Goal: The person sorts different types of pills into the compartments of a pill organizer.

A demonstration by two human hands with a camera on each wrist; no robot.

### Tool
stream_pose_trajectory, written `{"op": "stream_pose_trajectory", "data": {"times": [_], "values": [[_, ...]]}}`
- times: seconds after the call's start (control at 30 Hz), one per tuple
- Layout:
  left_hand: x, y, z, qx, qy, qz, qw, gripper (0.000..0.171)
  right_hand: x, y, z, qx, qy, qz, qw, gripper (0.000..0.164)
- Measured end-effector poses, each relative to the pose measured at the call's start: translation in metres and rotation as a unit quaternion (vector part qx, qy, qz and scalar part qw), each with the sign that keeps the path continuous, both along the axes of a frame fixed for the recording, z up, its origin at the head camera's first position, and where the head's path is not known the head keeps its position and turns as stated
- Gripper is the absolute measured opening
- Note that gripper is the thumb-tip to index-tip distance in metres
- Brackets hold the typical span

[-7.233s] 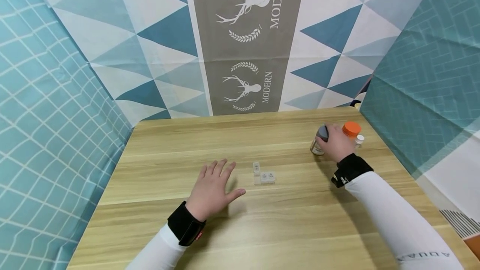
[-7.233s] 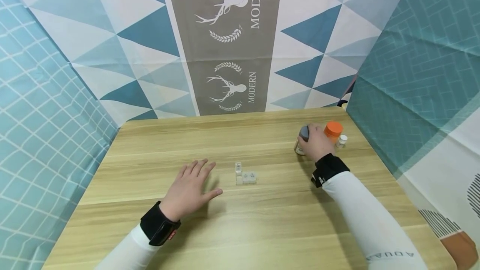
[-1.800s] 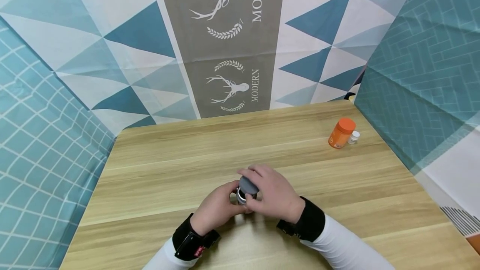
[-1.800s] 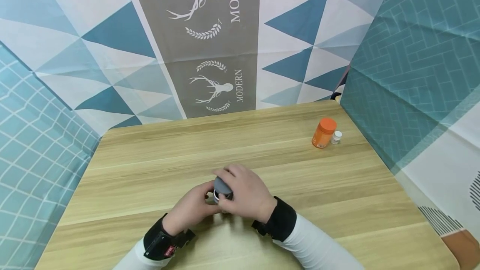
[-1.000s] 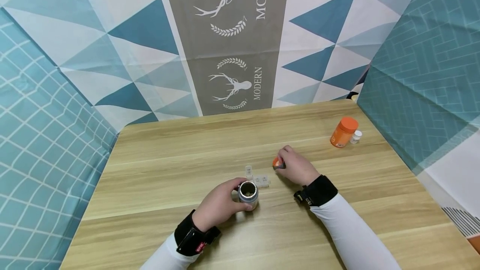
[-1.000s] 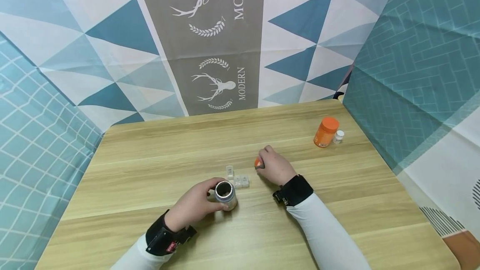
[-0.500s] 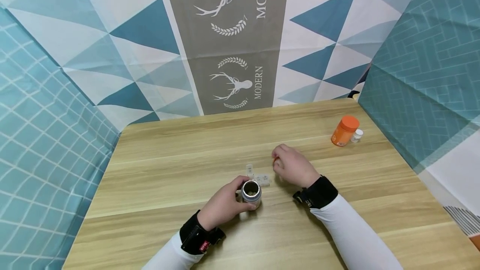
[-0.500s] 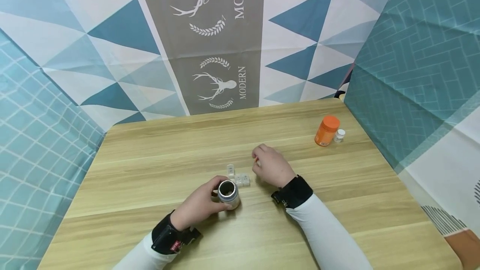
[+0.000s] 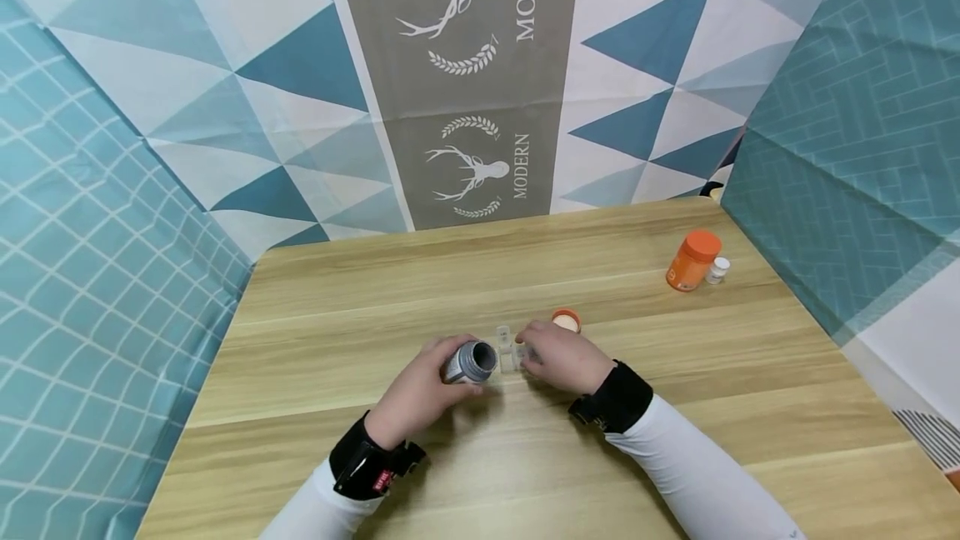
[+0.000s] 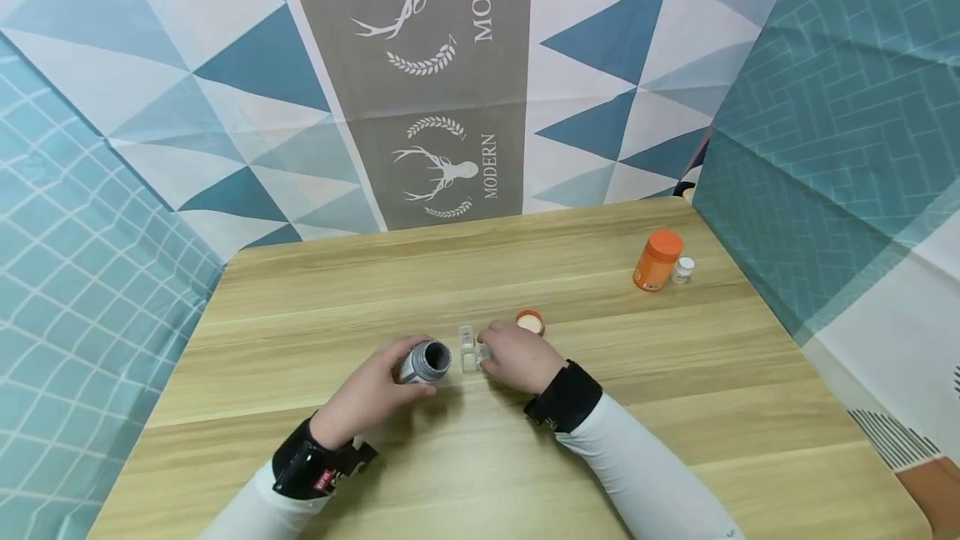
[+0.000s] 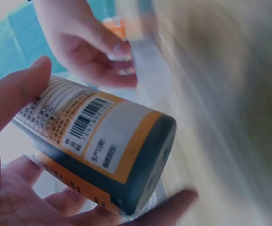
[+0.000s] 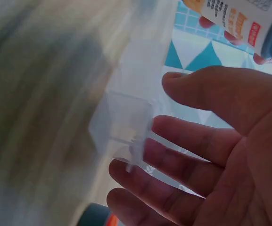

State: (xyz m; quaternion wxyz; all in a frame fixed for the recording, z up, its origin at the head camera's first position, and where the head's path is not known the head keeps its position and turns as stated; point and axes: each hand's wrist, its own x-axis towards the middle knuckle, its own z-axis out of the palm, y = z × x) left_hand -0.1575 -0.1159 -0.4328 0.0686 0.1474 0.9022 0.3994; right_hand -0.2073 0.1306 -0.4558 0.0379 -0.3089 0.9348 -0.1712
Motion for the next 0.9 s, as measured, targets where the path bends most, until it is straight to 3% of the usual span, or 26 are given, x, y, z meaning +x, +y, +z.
{"op": "stream_pose_trajectory", "data": {"times": [0.1,0.27,0.53,0.9], "values": [[-0.009,0.0,-0.002,-0.058,0.038,-0.013,0.9975,0.062,-0.001,0.002,-0.004,-0.003,-0.005,0.001,1.0,0.031],[-0.022,0.003,-0.008,-0.149,0.091,-0.031,0.9841,0.059,-0.002,0.002,-0.009,-0.017,-0.01,0.006,1.0,0.029],[-0.03,0.014,-0.01,-0.212,0.113,-0.017,0.9706,0.059,-0.002,0.0,-0.011,-0.027,-0.012,0.019,0.999,0.025],[-0.036,0.024,-0.016,-0.296,0.165,-0.019,0.9409,0.062,-0.006,0.004,-0.012,-0.019,-0.019,0.017,0.999,0.026]]}}
